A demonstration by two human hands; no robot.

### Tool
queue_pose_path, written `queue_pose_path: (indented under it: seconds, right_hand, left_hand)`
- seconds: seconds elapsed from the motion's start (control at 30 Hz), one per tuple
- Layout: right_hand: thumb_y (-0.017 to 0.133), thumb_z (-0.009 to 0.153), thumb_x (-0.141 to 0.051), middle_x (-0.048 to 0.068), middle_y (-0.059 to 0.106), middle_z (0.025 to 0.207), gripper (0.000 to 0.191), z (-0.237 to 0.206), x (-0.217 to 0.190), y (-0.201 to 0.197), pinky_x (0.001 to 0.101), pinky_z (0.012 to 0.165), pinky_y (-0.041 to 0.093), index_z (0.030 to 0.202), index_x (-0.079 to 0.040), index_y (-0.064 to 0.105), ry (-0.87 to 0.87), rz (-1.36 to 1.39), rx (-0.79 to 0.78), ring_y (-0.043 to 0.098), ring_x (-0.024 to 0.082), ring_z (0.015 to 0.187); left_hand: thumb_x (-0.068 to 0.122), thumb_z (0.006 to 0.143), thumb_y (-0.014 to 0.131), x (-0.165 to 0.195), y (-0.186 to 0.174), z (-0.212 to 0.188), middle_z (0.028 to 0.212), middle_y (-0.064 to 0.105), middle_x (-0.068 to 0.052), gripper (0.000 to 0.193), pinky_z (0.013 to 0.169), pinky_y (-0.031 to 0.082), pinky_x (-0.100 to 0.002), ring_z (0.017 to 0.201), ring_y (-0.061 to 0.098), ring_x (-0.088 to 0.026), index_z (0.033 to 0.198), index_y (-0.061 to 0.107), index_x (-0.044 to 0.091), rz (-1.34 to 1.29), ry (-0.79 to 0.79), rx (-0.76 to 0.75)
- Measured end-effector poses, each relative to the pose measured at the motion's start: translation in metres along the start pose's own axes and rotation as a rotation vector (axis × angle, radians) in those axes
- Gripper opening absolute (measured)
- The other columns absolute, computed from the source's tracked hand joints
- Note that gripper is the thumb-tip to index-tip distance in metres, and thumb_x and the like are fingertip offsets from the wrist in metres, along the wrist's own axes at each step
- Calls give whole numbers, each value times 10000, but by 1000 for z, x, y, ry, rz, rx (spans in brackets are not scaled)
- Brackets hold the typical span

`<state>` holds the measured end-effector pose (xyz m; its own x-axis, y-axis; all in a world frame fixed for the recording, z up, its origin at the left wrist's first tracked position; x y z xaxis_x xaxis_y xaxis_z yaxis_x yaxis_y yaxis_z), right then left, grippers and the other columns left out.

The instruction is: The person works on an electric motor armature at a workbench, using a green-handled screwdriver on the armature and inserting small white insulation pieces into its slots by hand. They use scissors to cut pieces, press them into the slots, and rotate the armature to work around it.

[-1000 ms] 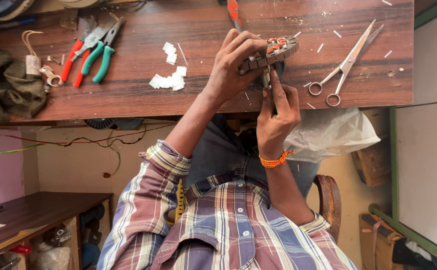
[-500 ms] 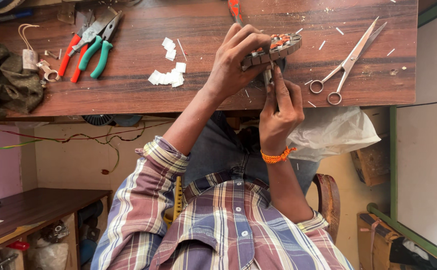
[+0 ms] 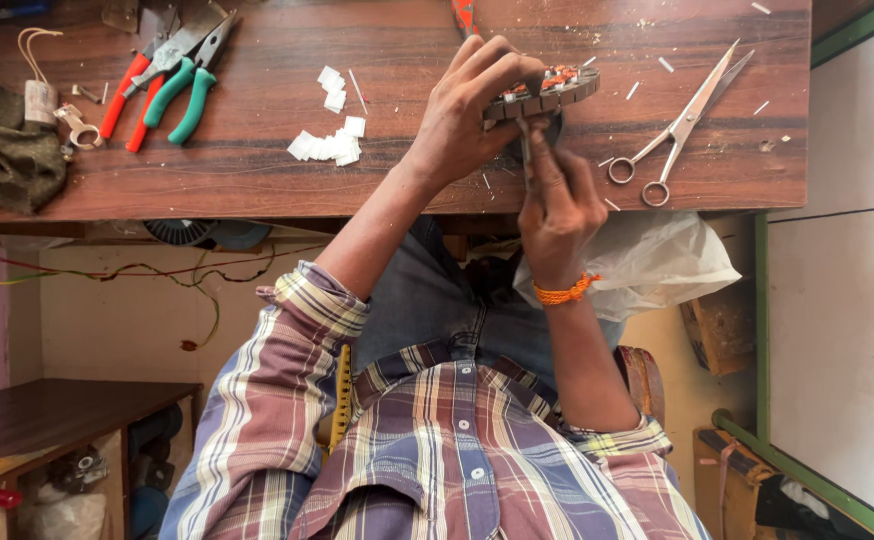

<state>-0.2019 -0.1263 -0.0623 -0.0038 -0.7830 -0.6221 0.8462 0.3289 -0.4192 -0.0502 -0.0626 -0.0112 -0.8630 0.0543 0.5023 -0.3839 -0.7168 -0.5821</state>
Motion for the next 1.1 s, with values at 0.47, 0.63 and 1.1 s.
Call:
queue_pose_path:
  seconds: [0.47, 0.63, 1.1]
  right_hand:
    - [656, 963, 151, 111, 659, 1064, 462, -2, 5, 4, 338, 812, 575, 1366, -74, 680, 101, 164, 88, 688, 189, 895]
    - [663, 976, 110, 111, 665, 1054, 426, -2, 4, 5, 344, 804, 569, 1368, -55, 677, 157, 81, 121, 682, 205, 893]
    - [711, 974, 54, 165, 723, 1176, 408, 7, -19, 0, 395, 908, 593, 1369, -37, 663, 142, -43, 50, 748, 287, 1045]
  left_hand:
    - [132, 800, 887, -2, 3, -4, 1064, 578, -29, 454, 878, 515, -426, 1023, 551, -284, 1180, 639, 146, -24, -51, 19]
    - [153, 795, 884, 1, 8, 0, 1051, 585, -3, 445, 864, 515, -406, 1011, 552, -268, 1168, 641, 165, 2, -28, 9]
    - [95, 854, 833, -4, 7, -2, 1098, 616, -24, 431, 905, 482, -409, 1001, 519, -299, 1205, 583, 118, -23, -22, -34]
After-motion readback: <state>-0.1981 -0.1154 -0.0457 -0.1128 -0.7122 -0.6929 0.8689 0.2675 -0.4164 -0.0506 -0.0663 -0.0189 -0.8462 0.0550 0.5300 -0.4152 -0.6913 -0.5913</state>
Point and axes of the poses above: each hand's wrist, its own z-axis towards the middle knuckle, its own y-axis out of the palm, x = y × z, the point moved 3 cm from there along z, towards the middle knuckle
